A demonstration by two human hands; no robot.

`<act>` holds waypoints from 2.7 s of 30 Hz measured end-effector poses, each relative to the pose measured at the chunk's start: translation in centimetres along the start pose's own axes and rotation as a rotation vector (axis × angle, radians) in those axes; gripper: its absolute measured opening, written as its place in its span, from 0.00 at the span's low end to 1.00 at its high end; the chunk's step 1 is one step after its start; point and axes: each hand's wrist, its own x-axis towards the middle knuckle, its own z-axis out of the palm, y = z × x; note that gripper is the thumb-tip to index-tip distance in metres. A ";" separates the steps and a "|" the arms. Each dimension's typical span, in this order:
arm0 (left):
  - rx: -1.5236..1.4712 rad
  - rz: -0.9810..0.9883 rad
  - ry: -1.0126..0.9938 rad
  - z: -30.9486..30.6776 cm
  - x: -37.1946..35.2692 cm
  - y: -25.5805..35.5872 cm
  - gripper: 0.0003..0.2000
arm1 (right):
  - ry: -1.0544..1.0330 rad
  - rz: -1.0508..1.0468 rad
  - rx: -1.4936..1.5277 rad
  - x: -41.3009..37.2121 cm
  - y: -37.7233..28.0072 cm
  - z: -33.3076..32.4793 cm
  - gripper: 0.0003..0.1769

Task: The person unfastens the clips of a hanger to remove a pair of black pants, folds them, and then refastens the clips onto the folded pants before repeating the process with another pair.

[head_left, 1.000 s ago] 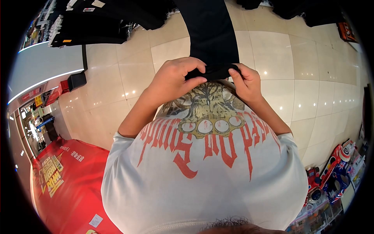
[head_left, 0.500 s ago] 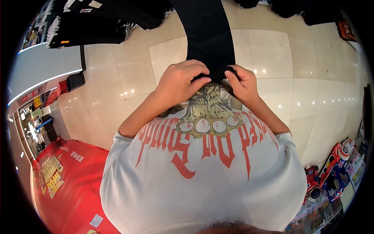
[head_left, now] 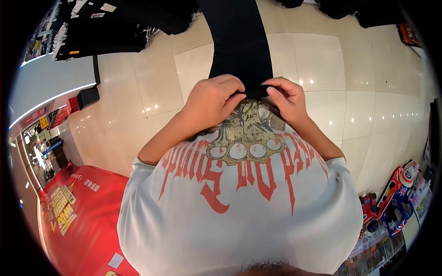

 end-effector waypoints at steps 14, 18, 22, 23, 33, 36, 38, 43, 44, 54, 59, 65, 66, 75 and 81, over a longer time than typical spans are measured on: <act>0.008 -0.020 0.018 0.2 -0.1 0.5 0.07 | 0.023 -0.012 -0.120 0.7 -0.3 -1.1 0.09; 0.003 -0.005 0.038 0.2 0.2 0.2 0.06 | 0.013 -0.085 -0.201 0.8 -0.3 -1.3 0.08; 0.014 -0.012 0.032 -0.1 0.6 0.5 0.06 | 0.016 -0.180 -0.288 1.1 -0.6 -1.4 0.08; 0.020 -0.003 0.039 -0.1 0.7 0.4 0.06 | 0.013 -0.193 -0.305 1.2 -0.6 -1.5 0.08; 0.154 0.106 0.090 -0.2 1.3 0.0 0.04 | -0.050 -0.498 -0.561 2.4 -1.8 0.0 0.12; 0.190 0.116 0.100 -0.1 1.3 0.0 0.05 | -0.089 -0.665 -0.775 3.1 -2.1 0.4 0.13; 0.222 0.132 0.102 -0.2 1.3 0.2 0.05 | -0.082 -0.698 -0.846 3.6 -2.4 0.7 0.13; 0.261 0.154 0.112 0.0 0.8 0.2 0.06 | -0.094 -0.743 -0.900 4.0 -2.8 1.3 0.12; 0.265 0.161 0.122 0.1 0.7 0.1 0.06 | -0.091 -0.745 -0.899 4.0 -3.0 1.5 0.12; 0.229 0.164 0.150 0.6 -0.1 -0.3 0.07 | -0.195 -0.687 -0.991 4.1 -2.9 1.6 0.07; 0.167 0.182 0.140 0.2 -0.4 -0.6 0.09 | -0.190 -0.669 -0.983 3.6 -2.9 1.8 0.07; 0.172 0.177 0.194 0.8 -0.9 -1.1 0.09 | -0.137 -0.685 -0.958 3.1 -3.0 1.9 0.06; 0.174 0.179 0.196 0.8 -1.0 -1.1 0.09 | -0.133 -0.680 -0.956 3.1 -3.1 1.9 0.06; 0.182 0.242 0.249 0.6 -1.4 -1.5 0.07 | -0.162 -0.769 -0.978 3.2 -3.2 1.5 0.06; 0.148 0.203 0.252 0.1 -2.2 -1.1 0.06 | -0.193 -0.817 -1.040 3.0 -3.6 1.5 0.07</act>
